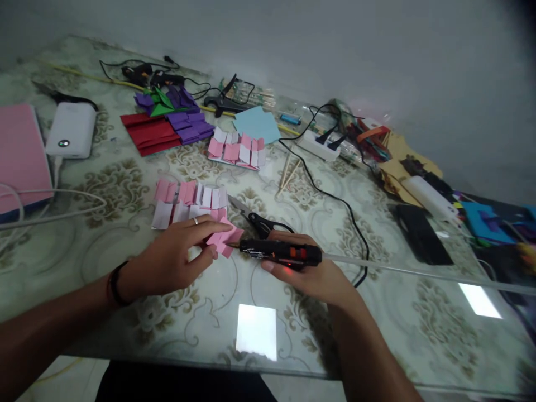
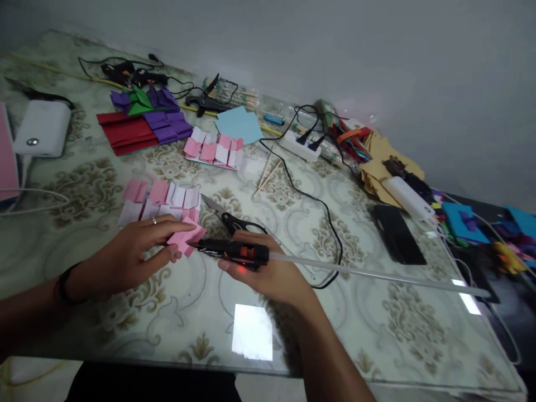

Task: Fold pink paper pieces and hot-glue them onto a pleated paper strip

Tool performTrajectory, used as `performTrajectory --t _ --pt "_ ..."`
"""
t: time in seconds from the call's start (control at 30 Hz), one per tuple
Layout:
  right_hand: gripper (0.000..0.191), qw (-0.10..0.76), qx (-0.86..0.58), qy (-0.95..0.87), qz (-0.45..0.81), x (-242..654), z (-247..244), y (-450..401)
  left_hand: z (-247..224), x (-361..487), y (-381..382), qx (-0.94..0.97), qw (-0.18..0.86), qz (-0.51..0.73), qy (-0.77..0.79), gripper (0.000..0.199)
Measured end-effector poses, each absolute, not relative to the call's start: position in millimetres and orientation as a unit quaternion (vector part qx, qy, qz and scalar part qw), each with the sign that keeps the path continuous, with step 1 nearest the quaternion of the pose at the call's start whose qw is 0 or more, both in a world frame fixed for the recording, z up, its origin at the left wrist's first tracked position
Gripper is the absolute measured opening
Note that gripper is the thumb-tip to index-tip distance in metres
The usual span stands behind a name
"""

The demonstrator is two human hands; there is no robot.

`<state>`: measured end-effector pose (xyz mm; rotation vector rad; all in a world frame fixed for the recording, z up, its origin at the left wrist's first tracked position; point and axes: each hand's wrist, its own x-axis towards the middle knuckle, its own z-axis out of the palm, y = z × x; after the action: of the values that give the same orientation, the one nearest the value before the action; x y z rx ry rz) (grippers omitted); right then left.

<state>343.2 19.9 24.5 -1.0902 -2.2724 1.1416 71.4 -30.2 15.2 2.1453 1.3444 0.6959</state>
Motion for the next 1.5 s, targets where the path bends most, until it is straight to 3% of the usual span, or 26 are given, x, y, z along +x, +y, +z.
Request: performTrajectory --t 0.4,1.5 --pt "0.039 0.149 -0.403 -0.769 0.474 335.1 25.4 15.2 15.3 71.8 -31.4 0.779 0.247 0.27 0.508 0.038" --pt "0.028 0.201 -0.45 -0.764 0.418 339.3 19.2 18.5 11.6 73.7 -30.1 0.779 0.23 0.27 0.517 0.036"
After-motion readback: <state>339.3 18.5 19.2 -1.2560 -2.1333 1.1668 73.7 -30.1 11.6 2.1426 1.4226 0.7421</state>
